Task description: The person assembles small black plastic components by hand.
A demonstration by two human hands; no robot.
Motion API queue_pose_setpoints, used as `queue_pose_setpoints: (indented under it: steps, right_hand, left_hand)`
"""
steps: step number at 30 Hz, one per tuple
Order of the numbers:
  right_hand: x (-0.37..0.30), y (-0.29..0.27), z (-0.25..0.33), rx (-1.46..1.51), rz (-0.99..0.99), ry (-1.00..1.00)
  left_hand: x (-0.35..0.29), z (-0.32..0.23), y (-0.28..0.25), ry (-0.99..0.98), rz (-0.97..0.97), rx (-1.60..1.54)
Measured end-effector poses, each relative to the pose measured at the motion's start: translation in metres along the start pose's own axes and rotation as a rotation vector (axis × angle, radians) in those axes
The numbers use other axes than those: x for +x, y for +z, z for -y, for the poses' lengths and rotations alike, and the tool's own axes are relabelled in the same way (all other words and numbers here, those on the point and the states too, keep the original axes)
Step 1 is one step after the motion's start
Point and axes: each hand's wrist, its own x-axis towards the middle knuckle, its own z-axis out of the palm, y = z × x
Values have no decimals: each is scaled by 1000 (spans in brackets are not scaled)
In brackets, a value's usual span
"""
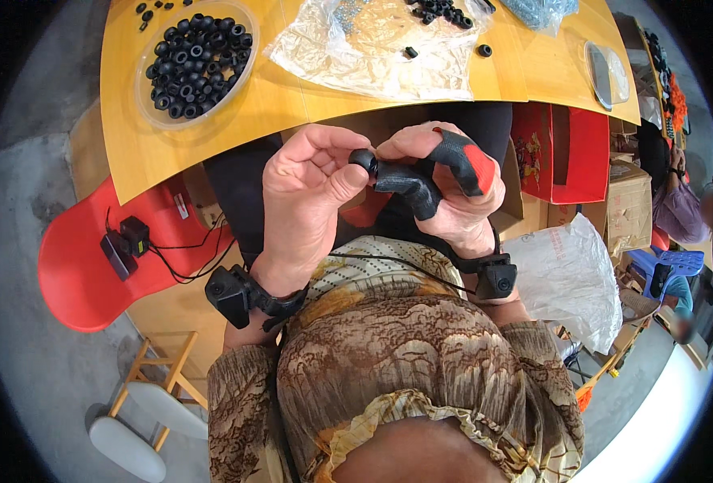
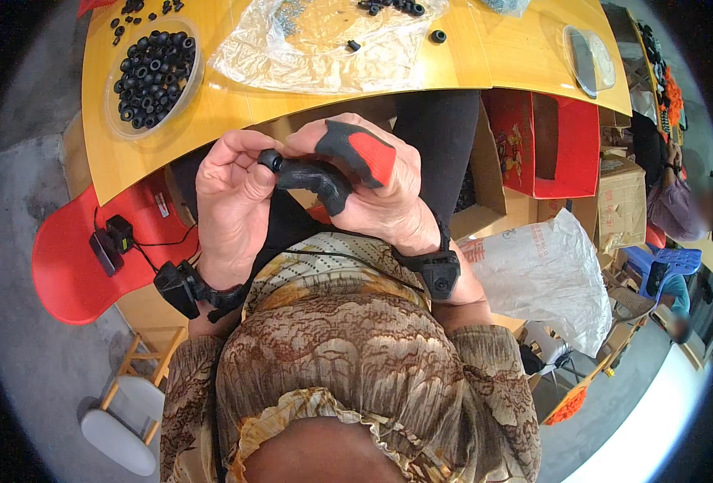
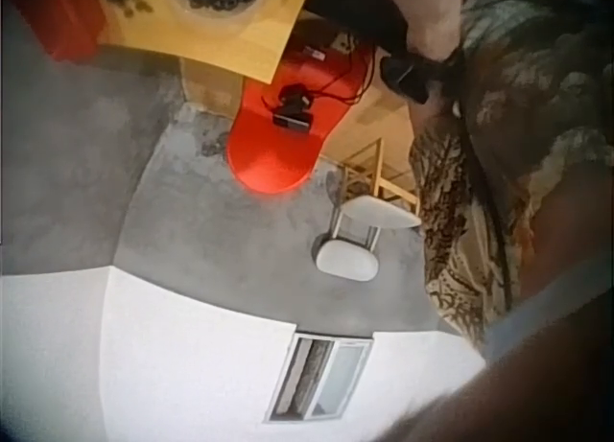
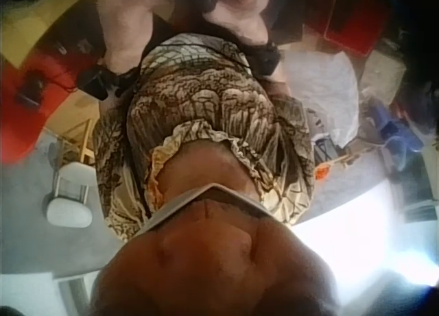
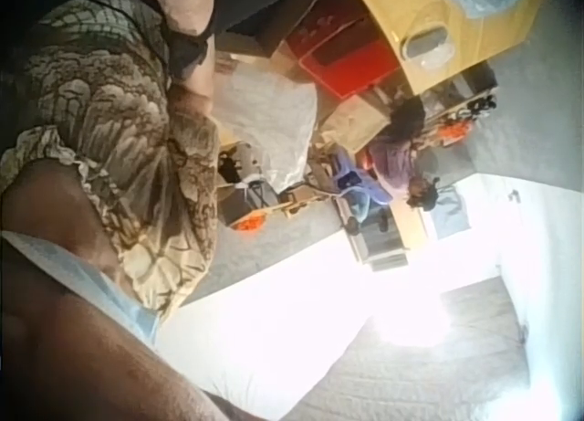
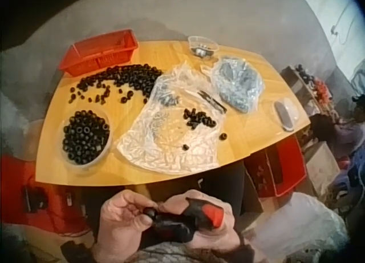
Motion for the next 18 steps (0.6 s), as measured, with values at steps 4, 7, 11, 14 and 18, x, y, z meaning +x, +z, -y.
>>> queue_pose_setpoints:
  steps: [4, 7, 11, 14, 18]
  right_hand:
    - [-2, 0, -1, 26, -9, 16]
    - [-3, 0, -4, 87, -26, -5]
    - [-3, 0, -4, 28, 4, -36]
    - [-2, -2, -3, -4, 11, -54]
    - [-4, -6, -8, -158, 59, -204]
  left_hand:
    - [0, 2, -1, -70, 53, -134]
    - [0, 6, -3, -91, 55, -159]
    - [0, 5, 0, -106, 62, -195]
    - [0, 9, -1, -113, 44, -185]
    - [3, 9, -2, -115, 53, -5]
